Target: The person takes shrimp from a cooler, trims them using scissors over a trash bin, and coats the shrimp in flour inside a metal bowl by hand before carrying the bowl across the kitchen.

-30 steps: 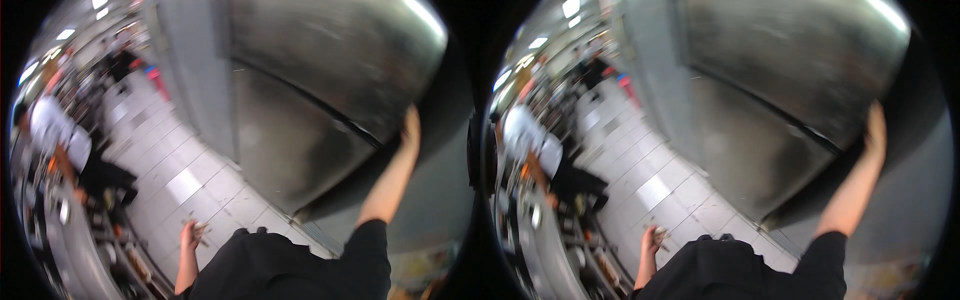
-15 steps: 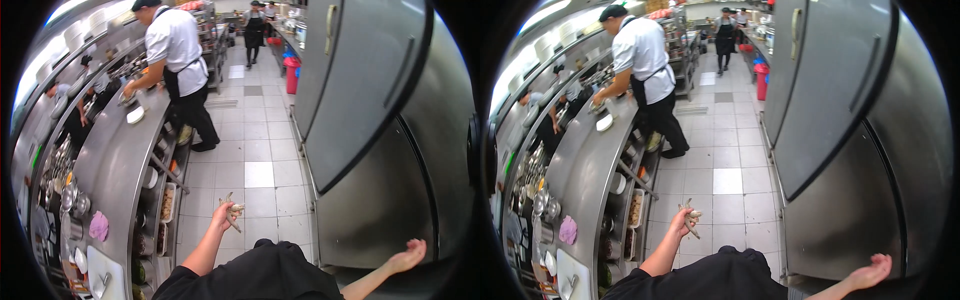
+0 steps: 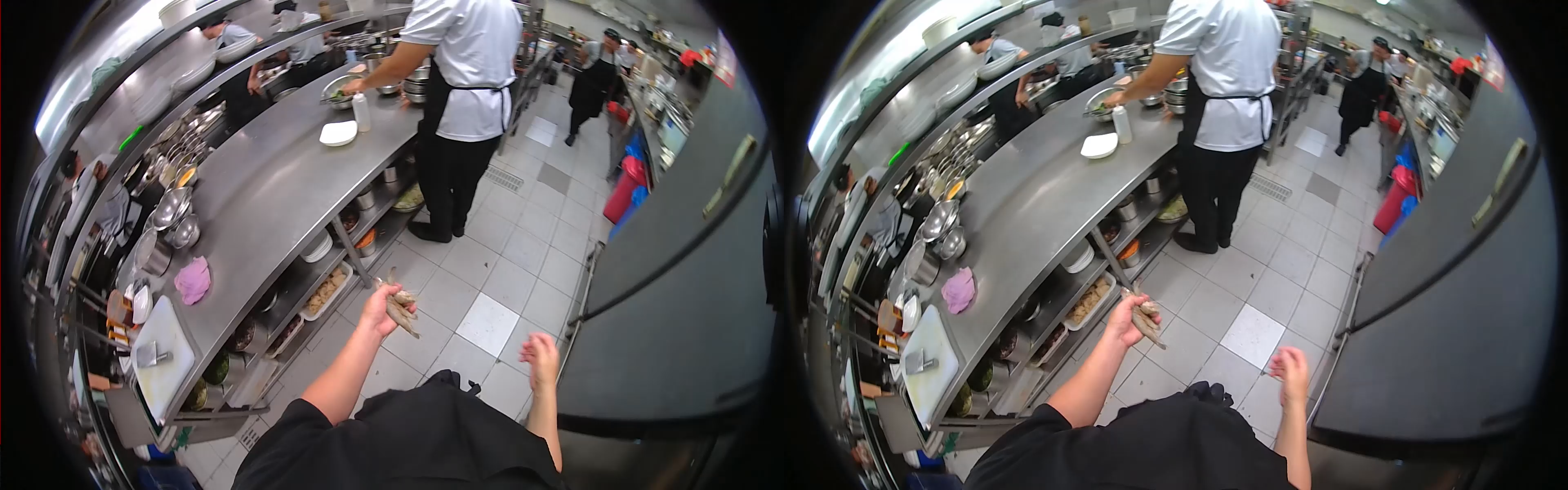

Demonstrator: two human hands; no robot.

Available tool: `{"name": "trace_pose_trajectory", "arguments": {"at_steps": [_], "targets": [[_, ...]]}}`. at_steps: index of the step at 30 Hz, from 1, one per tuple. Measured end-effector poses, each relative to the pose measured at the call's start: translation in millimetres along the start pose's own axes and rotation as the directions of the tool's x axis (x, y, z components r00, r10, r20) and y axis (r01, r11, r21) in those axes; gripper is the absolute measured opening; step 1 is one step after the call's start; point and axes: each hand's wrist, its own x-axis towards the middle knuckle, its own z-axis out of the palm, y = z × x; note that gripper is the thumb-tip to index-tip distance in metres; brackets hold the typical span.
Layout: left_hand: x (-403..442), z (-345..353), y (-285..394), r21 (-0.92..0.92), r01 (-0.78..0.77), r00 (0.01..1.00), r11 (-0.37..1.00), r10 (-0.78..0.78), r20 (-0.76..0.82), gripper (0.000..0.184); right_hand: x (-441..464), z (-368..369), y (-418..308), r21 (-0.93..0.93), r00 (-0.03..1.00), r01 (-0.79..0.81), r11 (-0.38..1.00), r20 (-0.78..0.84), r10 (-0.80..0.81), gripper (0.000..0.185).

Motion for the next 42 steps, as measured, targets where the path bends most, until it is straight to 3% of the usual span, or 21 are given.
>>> {"name": "trace_pose_trajectory", "arguments": {"at_steps": [4,6,8,11,12,17,20,22,24,27,29,31,32,33,34,36,37,38,39,41,42], "targets": [[34.7,7.6,35.6,-0.104,-0.206,0.978,0.973,0.202,-0.045,0.014,83.4,122.9,-10.4,-0.033,0.817,-0.372,0.928,0.462,0.344,0.043],[51.1,14.2,49.6,-0.133,-0.285,0.958,0.949,0.277,-0.078,0.015,105.3,189.7,-15.0,-0.029,0.663,-0.566,0.824,0.579,0.475,0.053],[67.0,22.6,66.0,-0.206,-0.371,0.928,0.906,0.354,-0.115,0.016,122.2,250.4,-23.5,-0.097,0.554,-0.611,0.785,0.656,0.513,0.057],[101.7,18.2,95.2,-0.303,-0.37,0.929,0.878,0.356,-0.102,0.015,160.1,315.1,-5.1,-0.221,0.499,-0.444,0.868,0.744,0.444,0.053],[106.7,25.0,105.8,-0.316,-0.416,0.909,0.853,0.399,-0.119,0.017,168.9,334.2,-4.9,-0.242,0.562,-0.324,0.915,0.728,0.392,0.044],[178.5,7.8,145.5,-0.456,-0.392,0.909,0.799,0.413,-0.059,0.022,235.5,400.4,2.5,-0.227,0.602,-0.41,0.884,0.661,0.449,0.03],[213.3,13.5,170.9,-0.477,-0.365,0.924,0.8,0.374,-0.079,0.022,270.7,423.6,4.3,-0.243,0.668,-0.358,0.901,0.607,0.43,0.029],[234.5,20.6,185.9,-0.413,-0.352,0.932,0.84,0.353,-0.077,0.019,287.8,433.2,2.7,-0.263,0.699,-0.069,0.962,0.676,0.234,0.029],[260.0,14.5,195.0,-0.369,-0.327,0.945,0.87,0.312,-0.102,0.019,307.0,431.3,-7.0,-0.285,0.693,-0.082,0.955,0.673,0.26,0.033],[284.4,22.2,208.1,-0.174,-0.261,0.964,0.95,0.245,-0.108,0.013,351.7,390.8,-10.8,-0.354,0.723,-0.02,0.935,0.64,0.258,0.036],[301.6,20.4,208.9,-0.044,-0.227,0.973,0.973,0.224,-0.059,0.013,385.1,346.7,-16.5,-0.596,0.719,0.144,0.79,0.611,0.331,0.033],[325.5,4.4,202.3,0.231,-0.185,0.977,0.955,0.205,-0.065,0.016,427.2,272.4,16.2,-0.637,0.792,0.239,0.733,0.565,0.233,0.032],[337.6,-8.3,191.9,0.407,-0.186,0.961,0.894,0.253,-0.115,0.02,447.5,230.9,32.9,-0.692,0.839,0.209,0.692,0.489,0.236,0.033],[347.4,-18.7,183.4,0.734,-0.085,0.944,0.674,0.29,-0.157,0.023,462.8,191.1,42.8,-0.741,0.879,0.174,0.649,0.413,0.237,0.034],[354.5,-31.7,172.6,0.936,0.049,0.921,0.348,0.346,-0.177,0.027,472.0,153.0,45.7,-0.733,0.904,0.036,0.679,0.313,0.29,0.032],[367.4,-90.0,134.1,0.956,0.259,0.91,-0.137,0.367,-0.194,0.044,495.1,71.5,50.3,-0.674,0.912,-0.198,0.712,0.14,0.386,0.027],[358.9,-82.9,121.1,0.864,0.489,0.862,-0.115,0.217,-0.459,0.053,501.8,28.8,58.1,-0.626,0.899,-0.301,0.719,0.065,0.433,0.025],[367.4,-175.2,91.2,0.851,0.447,0.894,-0.276,0.128,-0.429,0.049,505.6,-12.0,61.9,-0.588,0.889,-0.377,0.716,-0.013,0.457,0.023],[348.3,-140.4,77.2,0.744,0.606,0.778,-0.28,0.012,-0.629,0.037,514.3,-47.1,61.6,-0.543,0.876,-0.44,0.715,-0.085,0.475,0.021],[330.1,-118.6,34.6,0.616,0.734,0.633,-0.286,-0.043,-0.773,0.02,529.4,-94.2,31.6,-0.481,0.847,-0.523,0.703,-0.199,0.493,0.017],[329.8,-97.9,15.4,0.553,0.816,0.54,-0.169,-0.122,-0.833,0.02,550.1,-115.4,19.2,-0.482,0.85,-0.517,0.707,-0.193,0.49,0.017]]}}
